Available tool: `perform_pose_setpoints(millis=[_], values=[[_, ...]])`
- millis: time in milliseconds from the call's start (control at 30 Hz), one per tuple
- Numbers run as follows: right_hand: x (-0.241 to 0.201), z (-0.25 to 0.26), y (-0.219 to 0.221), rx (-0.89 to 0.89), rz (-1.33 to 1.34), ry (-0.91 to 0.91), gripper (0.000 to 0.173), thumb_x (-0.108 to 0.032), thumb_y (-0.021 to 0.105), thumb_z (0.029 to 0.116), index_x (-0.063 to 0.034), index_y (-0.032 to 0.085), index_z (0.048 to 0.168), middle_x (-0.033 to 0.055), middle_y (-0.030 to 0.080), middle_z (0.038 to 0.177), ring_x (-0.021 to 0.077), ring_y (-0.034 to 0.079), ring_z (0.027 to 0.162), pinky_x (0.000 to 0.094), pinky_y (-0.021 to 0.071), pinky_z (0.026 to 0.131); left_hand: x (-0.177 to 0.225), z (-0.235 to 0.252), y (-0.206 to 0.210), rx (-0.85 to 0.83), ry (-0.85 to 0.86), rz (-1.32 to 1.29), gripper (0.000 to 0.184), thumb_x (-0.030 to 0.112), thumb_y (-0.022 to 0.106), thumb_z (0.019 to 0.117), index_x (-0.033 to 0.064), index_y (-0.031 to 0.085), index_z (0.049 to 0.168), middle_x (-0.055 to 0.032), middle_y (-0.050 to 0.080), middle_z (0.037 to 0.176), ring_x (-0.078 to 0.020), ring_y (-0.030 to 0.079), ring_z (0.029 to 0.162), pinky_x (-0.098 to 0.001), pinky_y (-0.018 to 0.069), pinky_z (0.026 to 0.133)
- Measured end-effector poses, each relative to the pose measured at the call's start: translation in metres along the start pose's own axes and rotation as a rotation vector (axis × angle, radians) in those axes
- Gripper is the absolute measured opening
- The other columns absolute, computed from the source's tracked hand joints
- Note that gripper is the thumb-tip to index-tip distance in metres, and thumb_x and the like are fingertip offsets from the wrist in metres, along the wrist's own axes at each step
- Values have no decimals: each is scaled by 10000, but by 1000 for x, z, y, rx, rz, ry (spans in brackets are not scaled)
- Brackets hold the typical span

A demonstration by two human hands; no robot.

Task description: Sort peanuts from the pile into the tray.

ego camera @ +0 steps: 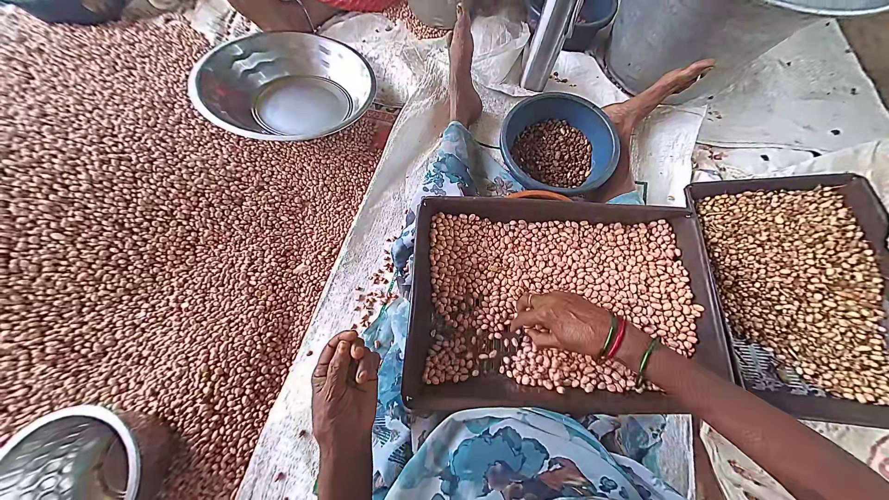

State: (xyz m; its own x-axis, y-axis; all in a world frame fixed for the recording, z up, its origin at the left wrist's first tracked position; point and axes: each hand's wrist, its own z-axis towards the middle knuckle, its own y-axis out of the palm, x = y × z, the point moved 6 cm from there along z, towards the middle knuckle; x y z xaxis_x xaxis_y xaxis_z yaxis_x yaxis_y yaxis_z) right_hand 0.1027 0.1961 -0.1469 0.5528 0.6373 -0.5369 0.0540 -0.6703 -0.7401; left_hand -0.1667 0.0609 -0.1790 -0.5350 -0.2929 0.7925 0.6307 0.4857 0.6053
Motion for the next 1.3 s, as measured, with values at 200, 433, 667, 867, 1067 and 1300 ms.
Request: perform_pose_setpoints(millis=[200, 433, 667, 867, 1067, 1300], values=[[17, 46, -20, 645, -32, -1, 158, -72, 677, 949, -13, 782, 1051, 214, 737, 984, 387, 729, 816, 546, 568, 663, -6, -1, 26, -47, -8, -54, 215, 115, 517, 1035, 120, 727, 989, 63, 690, 759, 7, 596, 565, -137, 509, 537], [42, 31, -50, 655, 285, 73, 57, -17, 708, 897, 16, 723, 942, 121, 650, 772, 193, 560, 611, 359, 469, 580, -10, -4, 56, -211, -23, 43, 160, 173, 612, 1004, 111, 757, 1036, 53, 713, 826, 11, 621, 617, -133, 522, 564], [44, 37, -41, 612, 102, 176, 133, -62, 698, 947, 21, 762, 1030, 216, 716, 935, 372, 695, 814, 543, 547, 730, -17, 10, 95, -407, 304, 871, 208, 39, 521, 989, -12, 716, 1044, 20, 688, 854, 10, 601, 669, -145, 518, 635], [42, 43, -37, 478, 113, 237, 153, -107, 702, 948, 43, 733, 948, 206, 689, 882, 348, 672, 808, 514, 524, 730, -64, 42, 157, -767, 50, 1600, 263, 123, 526, 1041, -7, 714, 1172, -216, 700, 1171, -373, 692, 1066, -527, 525, 932], [58, 40, -42, 529, 1028, 113, 165, -32, 442, 956, -20, 576, 1050, -26, 670, 895, 11, 627, 681, 182, 540, 648, -98, 51, 180, -994, -255, 1821, 330, 83, 417, 1066, -14, 626, 1302, -253, 613, 1333, -434, 615, 1206, -597, 482, 988], [25, 56, -31, 509, 46, 187, 330, -141, 496, 1071, 77, 688, 1226, 371, 654, 1207, 579, 625, 1127, 710, 453, 946, -90, 33, 184, -858, -199, 1749, 322, 50, 457, 1052, -82, 613, 1301, -288, 597, 1355, -452, 622, 1192, -606, 477, 980]])
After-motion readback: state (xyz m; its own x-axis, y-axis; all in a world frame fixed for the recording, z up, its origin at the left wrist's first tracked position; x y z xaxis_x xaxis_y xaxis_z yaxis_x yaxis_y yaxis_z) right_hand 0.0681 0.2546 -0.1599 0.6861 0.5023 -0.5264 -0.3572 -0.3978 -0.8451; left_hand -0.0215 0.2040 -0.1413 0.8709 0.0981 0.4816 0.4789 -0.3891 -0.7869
